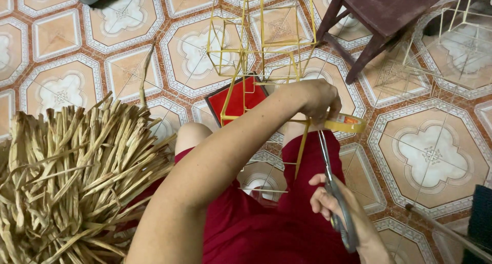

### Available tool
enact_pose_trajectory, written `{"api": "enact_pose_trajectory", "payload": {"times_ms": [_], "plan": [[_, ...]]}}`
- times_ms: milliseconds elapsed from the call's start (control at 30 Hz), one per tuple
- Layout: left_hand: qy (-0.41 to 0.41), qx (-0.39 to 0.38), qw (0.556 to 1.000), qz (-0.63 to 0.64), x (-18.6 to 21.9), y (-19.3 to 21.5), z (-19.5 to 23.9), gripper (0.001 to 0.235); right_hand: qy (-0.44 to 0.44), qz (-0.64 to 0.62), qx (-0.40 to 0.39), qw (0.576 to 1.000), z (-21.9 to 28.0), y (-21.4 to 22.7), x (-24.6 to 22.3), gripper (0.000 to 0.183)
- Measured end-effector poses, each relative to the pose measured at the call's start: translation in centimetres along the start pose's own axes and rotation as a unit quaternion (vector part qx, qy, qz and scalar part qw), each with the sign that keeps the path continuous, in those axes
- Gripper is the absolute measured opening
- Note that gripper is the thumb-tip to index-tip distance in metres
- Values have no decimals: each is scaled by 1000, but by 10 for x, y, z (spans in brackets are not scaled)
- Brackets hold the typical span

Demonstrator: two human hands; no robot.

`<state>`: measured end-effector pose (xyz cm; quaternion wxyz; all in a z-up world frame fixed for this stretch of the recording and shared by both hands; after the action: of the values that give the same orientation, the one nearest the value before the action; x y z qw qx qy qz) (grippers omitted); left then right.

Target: Applying yellow tape to secure the structure of a geometric bamboo or wire frame.

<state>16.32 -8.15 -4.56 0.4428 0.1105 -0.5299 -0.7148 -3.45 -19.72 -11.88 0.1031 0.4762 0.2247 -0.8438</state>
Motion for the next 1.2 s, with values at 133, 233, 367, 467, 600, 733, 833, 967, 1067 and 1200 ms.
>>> {"api": "enact_pose_trajectory", "payload": {"times_ms": [133, 233, 367, 467, 600, 733, 833, 967, 1067, 1200], "plan": [[12, 9, 1000, 20, 6, 9, 11, 32, -33, -9, 36, 999, -11, -3, -1, 57], [35, 29, 998, 50, -1, 14, 16, 31, -19, 15, 30, 999, -20, -7, -7, 58], [47, 43, 996, 69, -3, 20, 27, 31, -5, 31, 31, 999, -21, -6, -8, 53], [46, 39, 996, 62, 0, 21, 28, 30, 2, 42, 31, 999, -20, -3, -7, 51], [34, 37, 998, 44, 2, 20, 16, 32, -4, 37, 33, 999, -18, 0, -6, 48], [36, 38, 998, 40, 4, 23, 21, 31, -35, 70, 24, 997, -20, -1, -1, 46], [43, 32, 997, 51, 8, 24, 24, 32, -13, 66, 47, 997, -25, -4, -11, 45], [45, 38, 997, 42, 14, 25, 27, 35, 26, 41, 31, 998, -36, -16, -24, 47], [45, 65, 996, 43, 13, 26, 28, 32, 12, 43, 56, 997, -42, -17, -22, 50], [38, 133, 980, 146, 7, 25, 25, 26, -29, -41, 62, 997, -52, -15, -9, 50]]}}
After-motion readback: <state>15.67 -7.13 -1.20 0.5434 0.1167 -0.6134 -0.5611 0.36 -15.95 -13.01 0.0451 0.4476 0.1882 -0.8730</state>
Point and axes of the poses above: each hand's wrist, its own z-axis away from the middle knuckle, its own y-axis out of the back of the hand, x = y × z, the point moved 8 cm from there along -z, towards the middle knuckle, and after that the axes turned 7 degrees about -z, right-handed, at the moved point
